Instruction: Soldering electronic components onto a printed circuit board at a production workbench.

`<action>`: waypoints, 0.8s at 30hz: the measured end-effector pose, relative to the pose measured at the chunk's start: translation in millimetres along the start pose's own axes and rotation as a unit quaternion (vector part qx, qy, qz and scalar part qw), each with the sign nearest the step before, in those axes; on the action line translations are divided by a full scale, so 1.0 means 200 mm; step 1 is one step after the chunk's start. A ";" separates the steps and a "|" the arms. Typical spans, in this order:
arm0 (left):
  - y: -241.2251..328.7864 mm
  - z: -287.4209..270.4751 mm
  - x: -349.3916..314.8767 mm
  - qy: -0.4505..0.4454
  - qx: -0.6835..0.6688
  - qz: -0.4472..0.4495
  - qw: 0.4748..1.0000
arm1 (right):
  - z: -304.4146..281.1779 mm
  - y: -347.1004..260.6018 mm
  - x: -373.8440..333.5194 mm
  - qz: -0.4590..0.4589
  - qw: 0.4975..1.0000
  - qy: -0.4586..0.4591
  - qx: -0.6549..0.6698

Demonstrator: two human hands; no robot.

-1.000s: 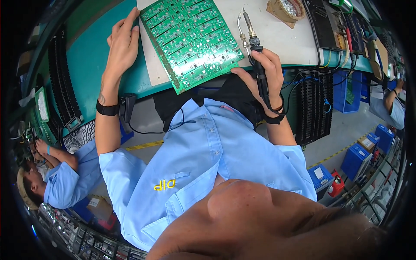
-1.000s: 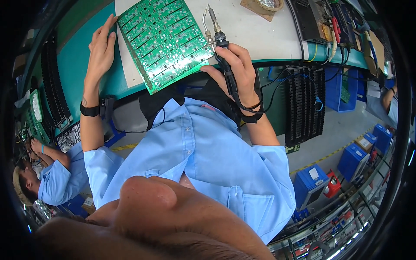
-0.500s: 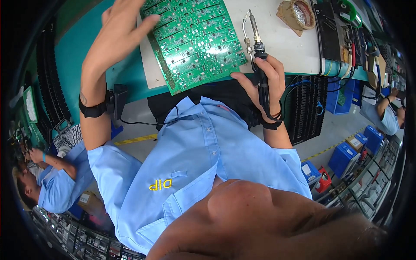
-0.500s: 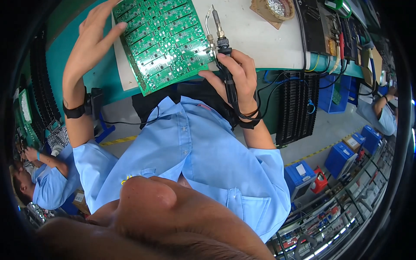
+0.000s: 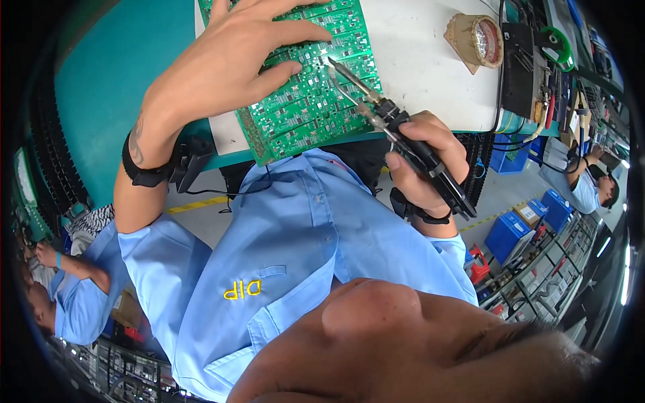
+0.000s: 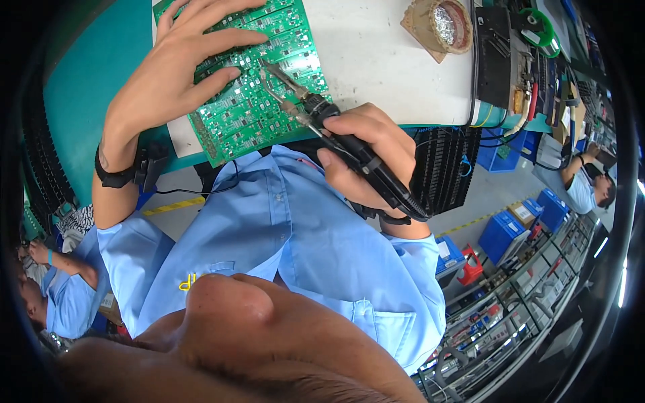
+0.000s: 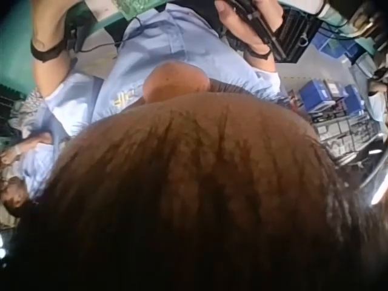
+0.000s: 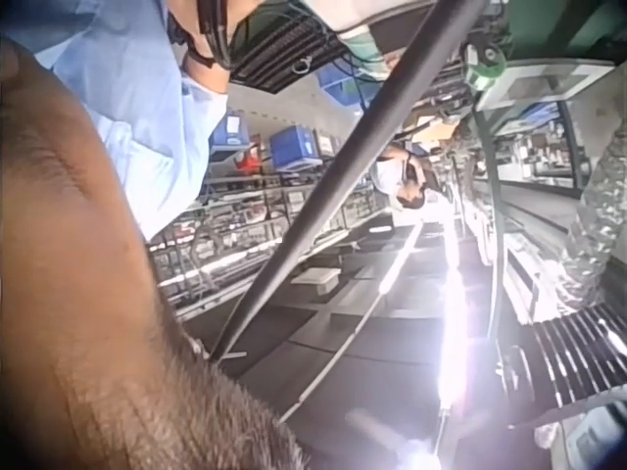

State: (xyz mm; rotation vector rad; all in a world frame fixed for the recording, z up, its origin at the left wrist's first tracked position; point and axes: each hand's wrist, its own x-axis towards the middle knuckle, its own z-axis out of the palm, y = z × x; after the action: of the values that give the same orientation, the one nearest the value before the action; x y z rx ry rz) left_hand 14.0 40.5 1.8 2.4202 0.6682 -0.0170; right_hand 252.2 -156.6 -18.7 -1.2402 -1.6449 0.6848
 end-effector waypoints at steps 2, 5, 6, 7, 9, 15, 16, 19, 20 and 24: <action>-0.26 0.31 0.10 0.267 -0.109 0.286 0.914 | 0.03 0.00 0.04 0.013 1.000 -0.019 0.010; -0.15 0.18 0.06 0.267 -0.110 0.291 0.912 | 0.03 0.00 0.04 0.028 0.999 -0.024 0.004; -0.02 0.04 0.01 0.138 -0.056 0.150 0.977 | 0.03 0.00 0.03 0.036 0.999 -0.026 0.000; 0.04 -0.03 -0.01 0.003 0.003 0.003 1.000 | 0.04 0.01 0.03 0.039 0.999 -0.022 -0.002; 0.05 -0.03 -0.02 0.002 0.004 -0.004 1.000 | 0.05 0.01 0.04 0.035 0.999 -0.023 0.000; 0.06 -0.05 -0.02 -0.012 0.010 -0.028 0.999 | 0.06 0.02 0.04 0.036 0.999 -0.020 0.007; 0.06 -0.05 -0.02 -0.012 0.010 -0.028 0.999 | 0.07 0.02 0.04 0.037 0.999 -0.022 0.006; 0.06 -0.05 -0.03 -0.015 0.007 -0.032 0.999 | 0.06 0.02 0.04 0.039 0.999 -0.025 0.004; 0.06 -0.05 -0.03 -0.015 0.007 -0.032 0.999 | 0.06 0.02 0.04 0.040 0.999 -0.026 0.005; 0.07 -0.05 -0.02 -0.022 0.005 -0.035 0.999 | 0.06 0.02 0.04 0.042 0.999 -0.028 0.004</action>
State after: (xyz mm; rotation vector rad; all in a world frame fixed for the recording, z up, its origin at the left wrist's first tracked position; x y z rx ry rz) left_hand 15.7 35.7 18.0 2.3985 0.7343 -0.1021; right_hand 242.0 -146.1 -24.0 -1.3011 -1.6418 0.7828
